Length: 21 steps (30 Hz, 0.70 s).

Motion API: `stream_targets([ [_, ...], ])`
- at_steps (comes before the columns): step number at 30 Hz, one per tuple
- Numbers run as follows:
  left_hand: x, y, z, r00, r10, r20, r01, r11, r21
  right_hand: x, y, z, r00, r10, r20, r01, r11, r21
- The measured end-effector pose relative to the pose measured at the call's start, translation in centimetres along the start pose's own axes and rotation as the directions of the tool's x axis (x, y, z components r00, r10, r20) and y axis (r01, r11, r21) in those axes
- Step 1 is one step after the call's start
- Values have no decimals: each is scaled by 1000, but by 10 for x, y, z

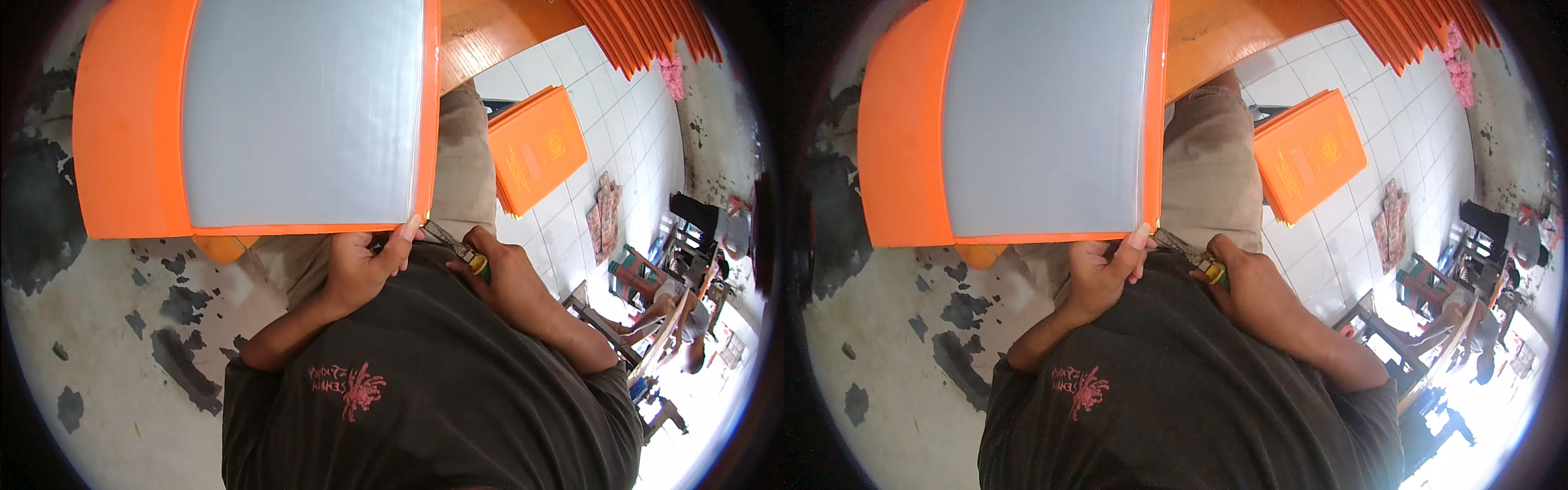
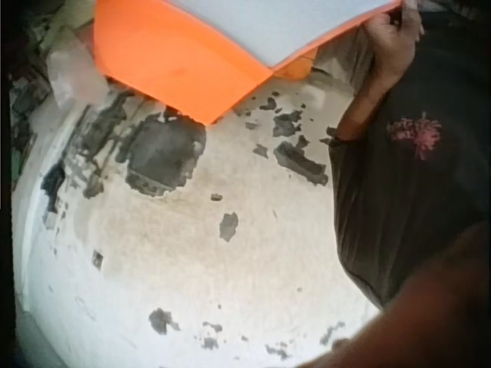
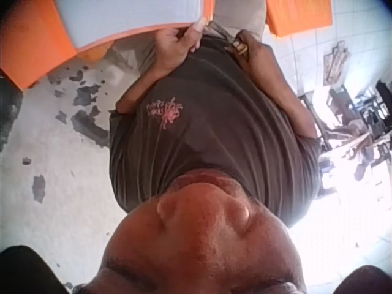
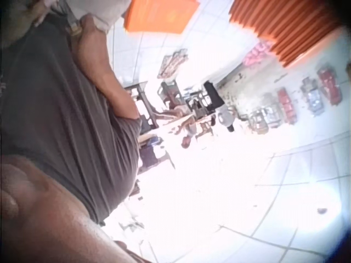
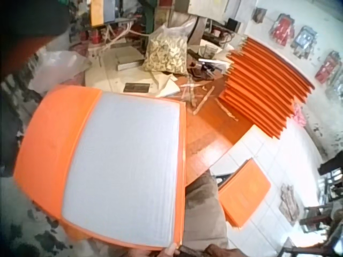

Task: The person uses pliers to fold down and secure metal fasteners on the edges of orange plastic folders, handling one folder at a time.

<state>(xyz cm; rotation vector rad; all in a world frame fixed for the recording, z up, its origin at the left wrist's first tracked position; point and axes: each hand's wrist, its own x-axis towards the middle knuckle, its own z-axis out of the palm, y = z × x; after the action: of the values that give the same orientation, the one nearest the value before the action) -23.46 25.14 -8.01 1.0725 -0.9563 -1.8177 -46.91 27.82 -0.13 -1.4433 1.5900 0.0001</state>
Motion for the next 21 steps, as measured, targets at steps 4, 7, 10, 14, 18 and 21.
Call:
stream_targets([
  [4,1,3,3,1000,-2,-27,2,1000,-13,-2,-2,-3,1000,-16,10,16,1000,1],
  [7,0,-4,-1,1000,-4,-17,3,999,-53,-4,-2,-10,996,-84,26,82,995,53],
  [10,0,-5,0,1000,19,-22,-20,998,-61,1,4,-19,991,-119,56,116,992,53],
  [14,-2,-2,3,1000,-2,-20,0,992,-128,8,9,-32,983,-164,84,168,985,-39],
  [18,0,2,4,1000,-6,0,6,992,-124,22,23,-43,969,-225,104,233,970,-74],
  [21,-1,2,6,1000,-9,-12,7,991,-136,27,25,-53,959,-257,121,272,952,-138],
])
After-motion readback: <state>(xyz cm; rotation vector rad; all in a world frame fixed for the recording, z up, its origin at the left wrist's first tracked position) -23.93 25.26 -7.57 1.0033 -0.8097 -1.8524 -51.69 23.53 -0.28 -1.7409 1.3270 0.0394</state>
